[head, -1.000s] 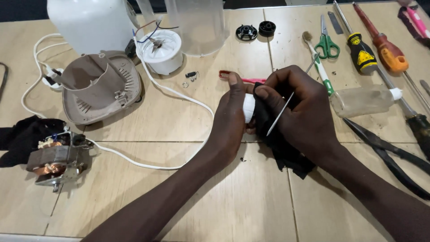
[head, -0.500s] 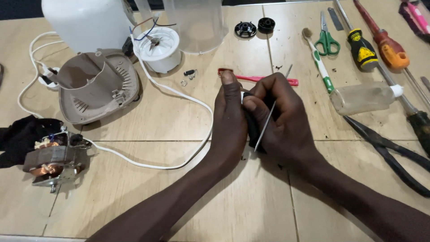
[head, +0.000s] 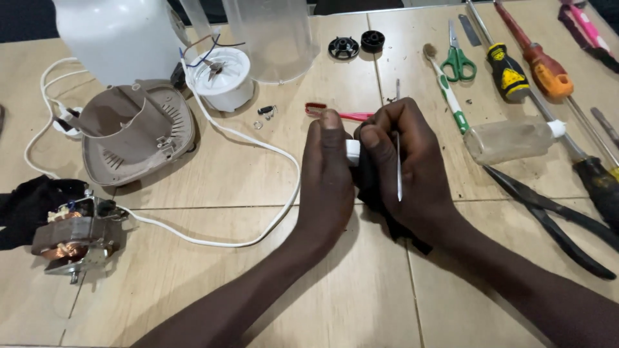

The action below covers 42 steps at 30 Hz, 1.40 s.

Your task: Cleaning a small white plastic component from an appliance using a toothbrush and a cloth.

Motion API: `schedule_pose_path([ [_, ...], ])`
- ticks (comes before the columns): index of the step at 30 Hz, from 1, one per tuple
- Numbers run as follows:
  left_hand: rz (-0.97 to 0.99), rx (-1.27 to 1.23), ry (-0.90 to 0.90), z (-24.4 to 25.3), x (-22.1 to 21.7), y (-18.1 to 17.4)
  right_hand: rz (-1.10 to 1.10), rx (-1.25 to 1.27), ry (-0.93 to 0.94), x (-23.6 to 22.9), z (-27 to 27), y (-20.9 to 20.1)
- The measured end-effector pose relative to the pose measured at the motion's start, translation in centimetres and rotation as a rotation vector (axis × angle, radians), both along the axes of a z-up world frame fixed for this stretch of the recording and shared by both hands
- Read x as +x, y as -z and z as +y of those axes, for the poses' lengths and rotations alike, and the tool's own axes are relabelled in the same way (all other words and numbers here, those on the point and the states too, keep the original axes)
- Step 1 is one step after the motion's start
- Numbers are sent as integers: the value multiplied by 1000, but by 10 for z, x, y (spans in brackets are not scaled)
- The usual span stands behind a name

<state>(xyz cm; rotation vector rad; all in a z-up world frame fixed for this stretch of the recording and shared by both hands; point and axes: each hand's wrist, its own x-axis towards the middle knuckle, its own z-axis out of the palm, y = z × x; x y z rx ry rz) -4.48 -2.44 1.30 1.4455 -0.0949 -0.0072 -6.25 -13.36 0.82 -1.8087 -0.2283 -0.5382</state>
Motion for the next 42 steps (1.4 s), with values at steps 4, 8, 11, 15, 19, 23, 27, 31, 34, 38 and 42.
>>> schedule_pose_path([
  [4,-119,123,-14,1,-1,11,-23,-121,42,7,4,7],
  [8,-212,197,52,-4,0,14,108,-80,123,18,-8,5],
  [11,-155,123,17,-2,-1,5,198,98,25,17,-14,-4],
  [15,-179,70,-51,-2,2,8,116,36,-69,6,-12,-8],
  [19,-136,155,-32,0,-2,7,26,-83,-6,10,-3,11],
  [23,-174,266,70,2,-7,9,104,-174,93,15,-4,8],
  [27,-98,-31,146,-5,-7,6,226,-116,75,20,-16,-2],
  [31,-156,-15,-12,1,3,7,208,-135,-116,9,-32,-37],
  [34,-88,-150,-14,7,10,6,259,-391,-124,7,-40,-51],
  [38,70,-172,43,9,8,1,403,-573,-168,7,-48,-55],
  [42,132,-295,66,9,14,3,27,-820,-193,12,-61,-52],
])
